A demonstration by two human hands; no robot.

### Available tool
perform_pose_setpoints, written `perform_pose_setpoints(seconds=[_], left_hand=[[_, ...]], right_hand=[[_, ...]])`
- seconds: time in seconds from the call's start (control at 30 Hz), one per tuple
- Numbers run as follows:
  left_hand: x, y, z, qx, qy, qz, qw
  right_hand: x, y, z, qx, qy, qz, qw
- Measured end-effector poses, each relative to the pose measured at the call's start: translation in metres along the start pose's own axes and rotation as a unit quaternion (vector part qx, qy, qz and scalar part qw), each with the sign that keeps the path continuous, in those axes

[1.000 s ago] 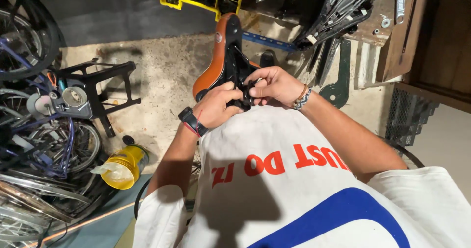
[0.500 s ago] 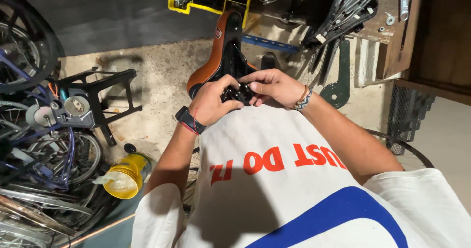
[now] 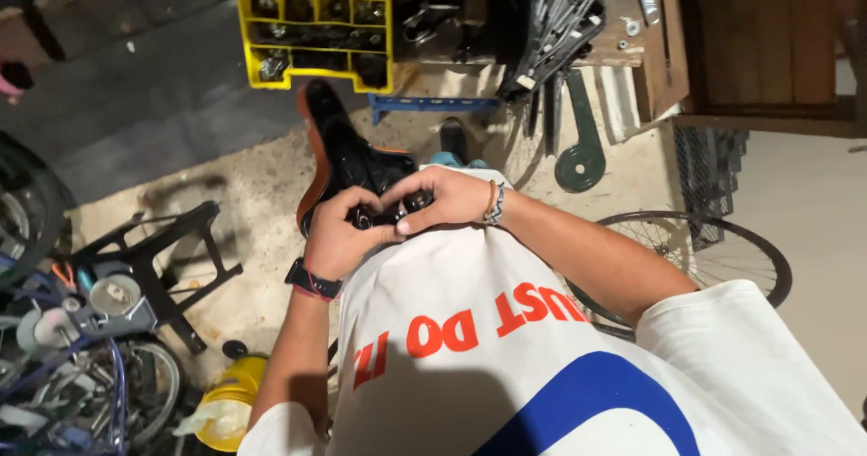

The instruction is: The person assembles a bicycle seat by hand, inserting a metal spring and a metal clamp mechanism into the underside of the saddle. They then use a wrench to tighten the bolts securing the clamp to the seat rails.

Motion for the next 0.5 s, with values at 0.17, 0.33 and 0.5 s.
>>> perform_pose_setpoints(seconds=[0.17,0.33,0.5], left_hand=[[0.003,0.007,0.013,-0.010,-0.048,0.024,0.999],[0.037,0.005,0.021,-0.036,-0.120,-0.032,0.992],[0.053,-0.017,0.029,-0.197,-0.233,-0.068,0.950]], right_hand=[[-0.047,-0.005,-0.019,-0.035,0.162,0.032,0.986],[-0.060,-0.069,-0.132,-0.184,0.075,-0.057,0.978],[-0.014,-0.142,-0.279,-0.466,-0.282,0.119,0.830]])
Point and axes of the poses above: each hand's wrist, its own y-axis towards the middle knuckle, its own z-axis out of the palm, x = y × z, the point moved 3 cm from there along y, towards the middle knuckle, and after that the axes turned 2 degrees about z, right-handed, at the moved point
